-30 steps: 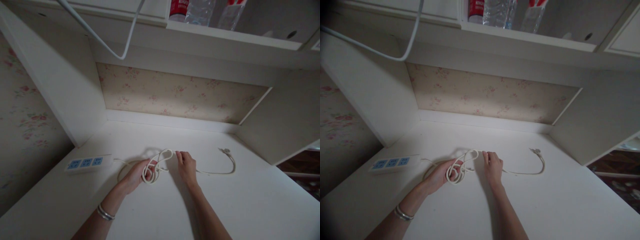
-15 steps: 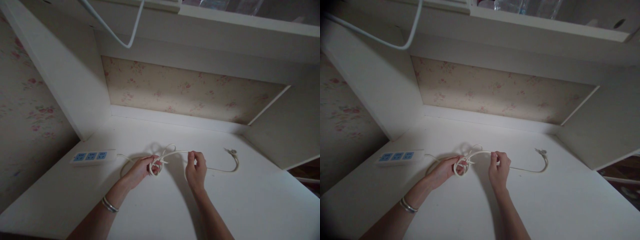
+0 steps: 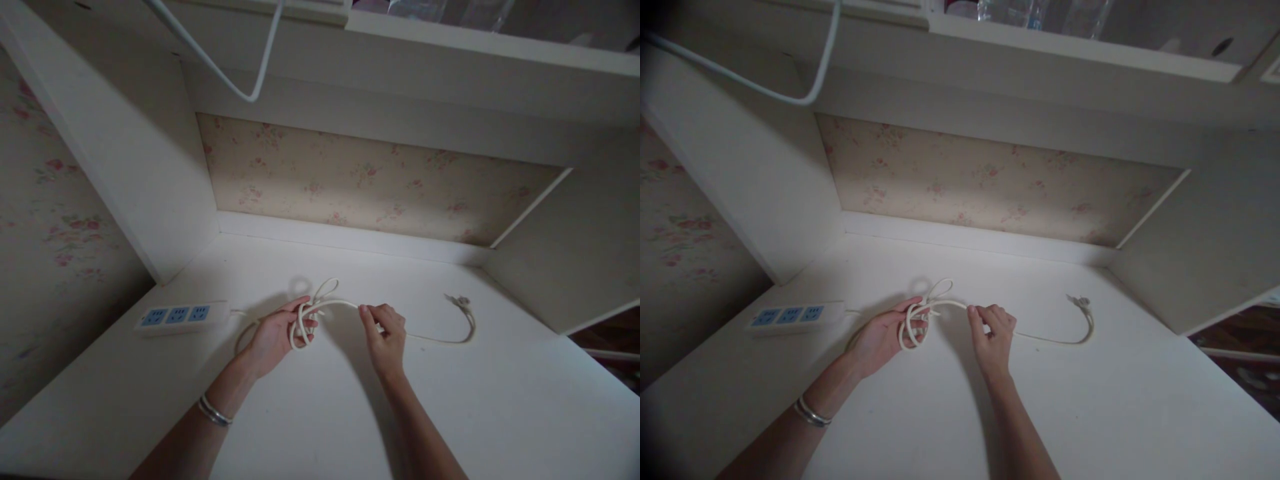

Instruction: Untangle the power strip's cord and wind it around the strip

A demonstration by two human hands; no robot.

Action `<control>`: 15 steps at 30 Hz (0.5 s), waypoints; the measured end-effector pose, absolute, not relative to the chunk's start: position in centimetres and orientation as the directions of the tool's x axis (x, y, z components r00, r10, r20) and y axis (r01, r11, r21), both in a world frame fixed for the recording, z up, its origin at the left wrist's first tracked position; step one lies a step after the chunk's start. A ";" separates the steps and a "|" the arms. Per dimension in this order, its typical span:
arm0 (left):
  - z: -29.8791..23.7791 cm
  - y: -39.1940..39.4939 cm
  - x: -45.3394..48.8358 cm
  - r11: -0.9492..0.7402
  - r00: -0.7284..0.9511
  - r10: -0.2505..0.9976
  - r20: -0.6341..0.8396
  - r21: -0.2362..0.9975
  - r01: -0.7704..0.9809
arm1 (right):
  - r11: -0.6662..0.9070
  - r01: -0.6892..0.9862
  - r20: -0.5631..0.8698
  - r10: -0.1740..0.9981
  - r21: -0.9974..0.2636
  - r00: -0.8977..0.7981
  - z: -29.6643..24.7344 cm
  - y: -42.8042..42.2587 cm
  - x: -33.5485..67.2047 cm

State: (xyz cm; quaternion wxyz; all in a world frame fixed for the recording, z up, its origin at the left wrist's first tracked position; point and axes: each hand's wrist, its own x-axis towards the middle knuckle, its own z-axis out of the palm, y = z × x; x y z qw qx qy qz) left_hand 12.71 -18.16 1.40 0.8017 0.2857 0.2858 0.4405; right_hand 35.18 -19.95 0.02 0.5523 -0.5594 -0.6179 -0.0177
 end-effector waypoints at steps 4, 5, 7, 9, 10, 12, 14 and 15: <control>1.4 -18.3 12.6 0.431 0.443 0.871 -0.211 0.761 -0.485 | 0.424 0.738 0.710 0.697 -0.525 0.104 0.0 -19.9 35.4; 1.3 -18.3 12.6 0.425 0.441 0.872 -0.210 0.771 -0.474 | 0.437 0.737 0.704 0.706 -0.515 0.074 0.0 -19.9 35.5; 1.3 -18.4 12.5 0.422 0.440 0.871 -0.217 0.789 -0.446 | 0.459 0.734 0.694 0.719 -0.501 0.024 0.1 -19.9 35.6; 1.4 -18.4 12.4 0.415 0.429 0.872 -0.234 0.820 -0.394 | 0.478 0.729 0.687 0.726 -0.491 -0.014 0.2 -20.0 35.6; 1.5 -18.5 12.4 0.403 0.419 0.876 -0.240 0.842 -0.359 | 0.489 0.725 0.685 0.728 -0.485 -0.033 0.3 -20.1 35.5; 1.7 -18.4 12.3 0.355 0.388 0.891 -0.238 0.896 -0.267 | 0.513 0.719 0.680 0.729 -0.469 -0.076 0.4 -20.4 35.3; 1.8 -18.4 12.3 0.279 0.350 0.911 -0.216 0.950 -0.138 | 0.536 0.712 0.670 0.732 -0.453 -0.124 0.6 -20.6 34.9; 1.8 -18.3 12.3 0.229 0.330 0.924 -0.195 0.971 -0.066 | 0.542 0.711 0.662 0.735 -0.447 -0.144 0.6 -20.7 34.7</control>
